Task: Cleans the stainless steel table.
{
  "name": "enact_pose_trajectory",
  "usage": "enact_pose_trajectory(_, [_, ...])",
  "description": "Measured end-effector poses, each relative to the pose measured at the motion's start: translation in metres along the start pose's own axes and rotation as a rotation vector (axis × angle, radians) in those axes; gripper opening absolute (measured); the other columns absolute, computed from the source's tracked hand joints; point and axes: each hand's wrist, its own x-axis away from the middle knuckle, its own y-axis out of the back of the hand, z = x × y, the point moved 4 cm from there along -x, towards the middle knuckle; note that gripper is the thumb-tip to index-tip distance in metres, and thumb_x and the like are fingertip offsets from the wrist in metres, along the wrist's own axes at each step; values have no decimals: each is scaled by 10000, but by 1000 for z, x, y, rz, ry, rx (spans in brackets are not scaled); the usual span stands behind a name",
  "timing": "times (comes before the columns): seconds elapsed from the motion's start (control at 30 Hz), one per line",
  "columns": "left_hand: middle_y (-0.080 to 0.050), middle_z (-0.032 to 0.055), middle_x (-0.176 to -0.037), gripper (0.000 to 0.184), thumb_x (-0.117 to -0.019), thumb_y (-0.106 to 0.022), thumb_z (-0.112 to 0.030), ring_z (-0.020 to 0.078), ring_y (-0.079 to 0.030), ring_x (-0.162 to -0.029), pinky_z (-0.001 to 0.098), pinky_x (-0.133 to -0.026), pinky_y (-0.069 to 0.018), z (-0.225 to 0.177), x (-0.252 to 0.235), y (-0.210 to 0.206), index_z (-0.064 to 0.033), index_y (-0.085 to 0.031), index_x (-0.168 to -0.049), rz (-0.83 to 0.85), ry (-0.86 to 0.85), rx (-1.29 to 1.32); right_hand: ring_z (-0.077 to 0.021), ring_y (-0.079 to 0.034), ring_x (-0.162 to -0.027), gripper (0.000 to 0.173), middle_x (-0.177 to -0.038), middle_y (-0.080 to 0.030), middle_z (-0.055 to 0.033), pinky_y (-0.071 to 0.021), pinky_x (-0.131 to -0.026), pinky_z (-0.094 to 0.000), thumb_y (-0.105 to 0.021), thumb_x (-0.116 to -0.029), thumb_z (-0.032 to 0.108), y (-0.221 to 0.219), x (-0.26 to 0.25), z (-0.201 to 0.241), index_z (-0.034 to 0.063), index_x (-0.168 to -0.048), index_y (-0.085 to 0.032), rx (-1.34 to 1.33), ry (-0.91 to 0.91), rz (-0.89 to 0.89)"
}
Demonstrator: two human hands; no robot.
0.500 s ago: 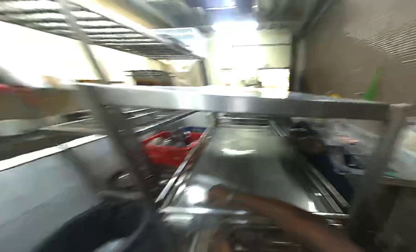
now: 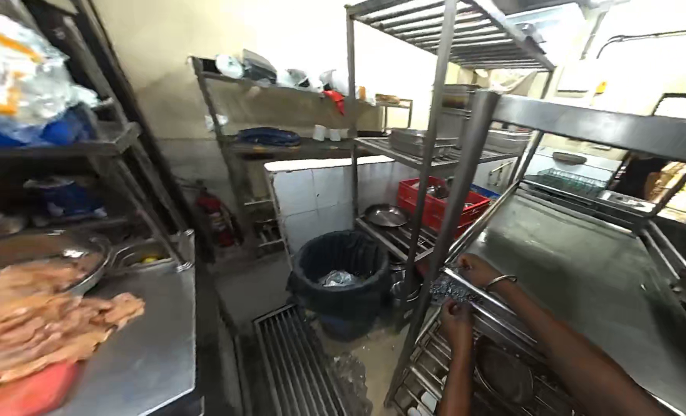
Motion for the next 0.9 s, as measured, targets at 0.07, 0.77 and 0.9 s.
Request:
enact_pose_trajectory(0.07, [-663, 225, -1159, 420, -942, -734, -207, 315, -666, -1018, 504, -893, -561, -11, 0, -2, 28, -595, -1261, -40, 1, -97, -339, -645, -951, 291, -1030, -641, -229, -531, -878, -524, -641, -1002, 170, -1, -4, -11, -48, -1186, -581, -15, 44, -26])
enact_pose_trajectory(0.77, [-666, 103, -778, 279, -961, -705, -194, 194, -611, -593, 382, -568, -544, -13, -18, 0, -54, -645, -1195, -89, -81, -22, -282, -717, -892, 297, -1057, -720, -115, -595, -758, -550, -534, -1049, 283, 18, 129, 14, 84, -1226, -666, 15, 61, -603])
enact_pose_trajectory(0.9, [-614, 83, -678, 149, -931, -692, -111, 157, -544, -522, 331, -502, -483, 2, -11, 22, 23, -666, -991, -59, -128, -43, -125, -719, -886, 297, -988, -743, -22, -622, -793, -358, -588, -949, 288, -47, 181, -18, 83, -1093, -748, -191, 75, -579])
